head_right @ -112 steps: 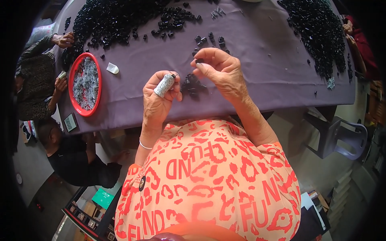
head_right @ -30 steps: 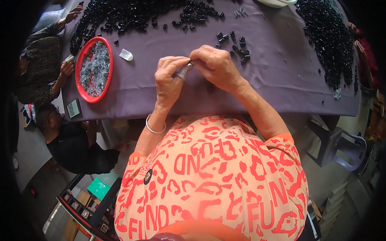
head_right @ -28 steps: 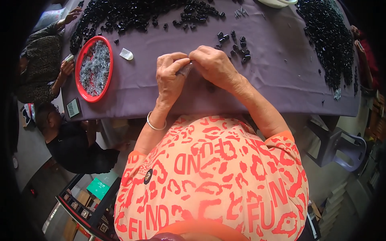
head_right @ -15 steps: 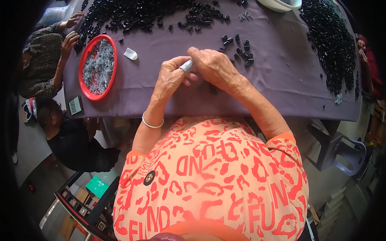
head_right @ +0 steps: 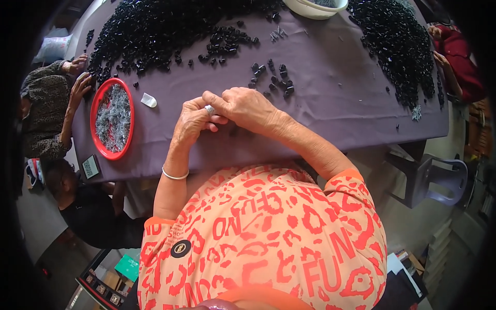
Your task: The person assembles components by picking up plastic parts and metal pins, inserting the metal pins into the plastic parts by hand, and placing the assembled pieces onto the table.
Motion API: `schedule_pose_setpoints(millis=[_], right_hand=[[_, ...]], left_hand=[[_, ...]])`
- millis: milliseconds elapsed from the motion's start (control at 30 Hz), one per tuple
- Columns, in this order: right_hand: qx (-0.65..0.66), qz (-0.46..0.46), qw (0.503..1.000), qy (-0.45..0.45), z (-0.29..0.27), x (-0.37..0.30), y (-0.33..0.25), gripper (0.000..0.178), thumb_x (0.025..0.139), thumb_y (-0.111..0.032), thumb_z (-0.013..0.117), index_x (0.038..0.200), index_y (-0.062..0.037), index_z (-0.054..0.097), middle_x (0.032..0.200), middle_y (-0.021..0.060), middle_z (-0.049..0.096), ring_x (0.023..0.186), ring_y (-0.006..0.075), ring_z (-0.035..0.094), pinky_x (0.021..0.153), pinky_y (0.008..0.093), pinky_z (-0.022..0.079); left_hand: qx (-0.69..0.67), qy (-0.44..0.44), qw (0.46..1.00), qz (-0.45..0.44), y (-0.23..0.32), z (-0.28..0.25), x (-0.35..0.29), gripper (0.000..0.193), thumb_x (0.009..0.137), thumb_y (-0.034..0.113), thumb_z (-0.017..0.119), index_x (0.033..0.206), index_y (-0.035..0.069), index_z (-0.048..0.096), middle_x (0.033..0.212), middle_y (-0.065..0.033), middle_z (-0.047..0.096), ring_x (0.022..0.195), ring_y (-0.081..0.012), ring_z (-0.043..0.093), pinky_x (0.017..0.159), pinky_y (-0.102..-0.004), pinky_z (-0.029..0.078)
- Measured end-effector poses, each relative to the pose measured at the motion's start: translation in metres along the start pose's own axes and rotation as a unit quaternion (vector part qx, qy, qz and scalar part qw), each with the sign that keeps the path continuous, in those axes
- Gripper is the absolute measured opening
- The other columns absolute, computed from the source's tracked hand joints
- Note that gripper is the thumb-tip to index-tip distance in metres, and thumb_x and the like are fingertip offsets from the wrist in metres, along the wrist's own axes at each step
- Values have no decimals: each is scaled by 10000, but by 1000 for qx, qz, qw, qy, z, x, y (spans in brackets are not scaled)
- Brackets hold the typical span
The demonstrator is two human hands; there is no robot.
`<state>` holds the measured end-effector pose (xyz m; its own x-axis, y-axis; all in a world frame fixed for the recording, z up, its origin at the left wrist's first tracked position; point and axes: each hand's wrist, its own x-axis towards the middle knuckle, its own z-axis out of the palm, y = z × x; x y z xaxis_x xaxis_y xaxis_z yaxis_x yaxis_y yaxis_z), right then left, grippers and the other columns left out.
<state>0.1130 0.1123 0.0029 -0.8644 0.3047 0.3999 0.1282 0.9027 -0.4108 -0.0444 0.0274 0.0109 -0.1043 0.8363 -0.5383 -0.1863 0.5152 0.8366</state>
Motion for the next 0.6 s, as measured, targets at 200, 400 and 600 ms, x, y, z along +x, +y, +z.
schedule_pose_setpoints(millis=[200, 400, 600], right_hand=[[32, 39, 998, -46, -6, 6, -1, 306, 794, -75, 568, 1084, -36, 480, 722, 95, 569, 697, 272, 608, 616, 366, 507], [43, 63, 994, -73, -7, 5, -1, 326, 784, -131, 598, 1083, -59, 491, 796, 94, 588, 779, 265, 617, 664, 361, 509], [112, -7, 991, 70, 10, 45, -24, 369, 832, -268, 604, 1150, -93, 534, 1119, 115, 592, 1071, 286, 549, 908, 405, 439]], left_hand=[[-48, -2, 999, -13, -3, -1, 1, 229, 831, 118, 593, 1008, -16, 647, 882, -112, 682, 725, -158, 674, 515, -208, 508], [-48, 13, 999, -12, 0, 2, 0, 210, 842, 148, 619, 983, -5, 652, 844, -103, 681, 691, -152, 669, 510, -207, 512], [29, 47, 973, 226, -51, -20, 9, 368, 869, 148, 584, 1189, -11, 493, 1042, -83, 593, 876, -129, 595, 676, -247, 510]])
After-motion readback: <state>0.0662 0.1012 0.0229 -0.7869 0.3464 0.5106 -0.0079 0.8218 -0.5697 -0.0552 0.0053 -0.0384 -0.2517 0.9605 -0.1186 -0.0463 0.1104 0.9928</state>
